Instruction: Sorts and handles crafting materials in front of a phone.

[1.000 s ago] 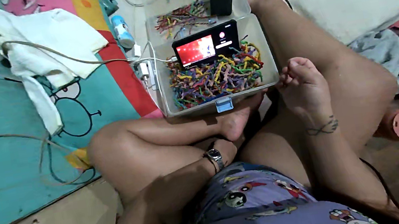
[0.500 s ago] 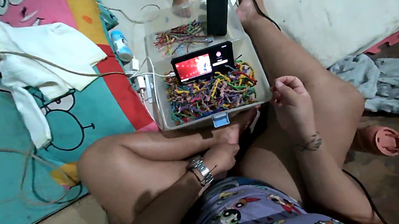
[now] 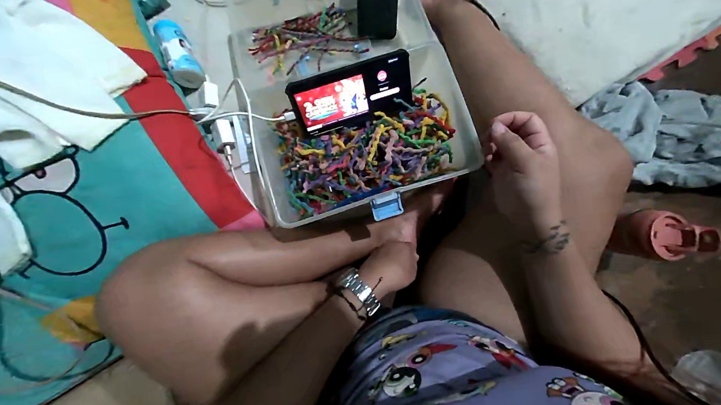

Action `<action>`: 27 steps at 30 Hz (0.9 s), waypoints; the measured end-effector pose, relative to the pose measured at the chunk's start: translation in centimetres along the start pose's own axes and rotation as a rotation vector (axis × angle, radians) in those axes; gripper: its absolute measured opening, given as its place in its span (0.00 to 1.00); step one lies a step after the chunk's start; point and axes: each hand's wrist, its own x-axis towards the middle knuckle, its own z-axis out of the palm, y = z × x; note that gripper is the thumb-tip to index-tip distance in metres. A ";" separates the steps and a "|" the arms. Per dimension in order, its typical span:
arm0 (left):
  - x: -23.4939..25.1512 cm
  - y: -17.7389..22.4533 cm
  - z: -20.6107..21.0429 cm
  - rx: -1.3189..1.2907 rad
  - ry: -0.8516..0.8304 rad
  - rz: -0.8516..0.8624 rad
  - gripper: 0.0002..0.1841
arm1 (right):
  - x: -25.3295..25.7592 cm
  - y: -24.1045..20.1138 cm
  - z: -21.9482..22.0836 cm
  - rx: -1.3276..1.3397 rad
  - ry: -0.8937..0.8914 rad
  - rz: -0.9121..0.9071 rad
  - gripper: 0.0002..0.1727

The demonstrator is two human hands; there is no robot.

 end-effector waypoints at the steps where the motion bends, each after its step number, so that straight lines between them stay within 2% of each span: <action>1: 0.3 0.0 -0.3 -0.053 -0.033 0.005 0.21 | 0.0 0.0 -0.1 -0.124 -0.019 -0.063 0.05; 4: 1.2 0.4 -0.3 -0.140 0.008 0.013 0.20 | 0.2 -0.8 -0.3 -0.669 -0.109 -0.162 0.16; 7: 2.0 1.1 0.0 -0.053 0.152 0.072 0.18 | 0.7 -1.3 0.4 -0.963 -0.247 -0.095 0.19; 9: 1.8 2.0 -0.4 0.014 0.150 0.074 0.18 | 0.7 -1.1 1.0 -1.038 -0.306 -0.068 0.21; 12: 0.3 3.2 -1.0 0.043 0.119 0.031 0.25 | 0.4 -0.6 1.5 -1.109 -0.320 -0.120 0.22; 14: -0.3 3.0 -0.9 0.014 0.142 0.071 0.27 | 0.1 -0.7 1.9 -1.179 -0.309 -0.199 0.20; 19: -0.6 2.3 -0.4 0.143 0.059 0.166 0.22 | -0.2 -2.3 2.6 -1.316 -0.346 -0.378 0.07; 21: -1.0 2.4 -0.4 0.171 0.033 0.190 0.20 | 0.0 -3.2 2.9 -1.363 -0.432 -0.346 0.07; 25: -1.7 2.6 -0.6 0.192 0.009 0.272 0.19 | 1.5 -4.3 3.5 -1.386 -0.662 -0.174 0.08; 27: -2.4 2.7 -1.1 0.161 0.003 0.323 0.19 | 2.1 -4.6 3.7 -1.384 -0.716 -0.152 0.08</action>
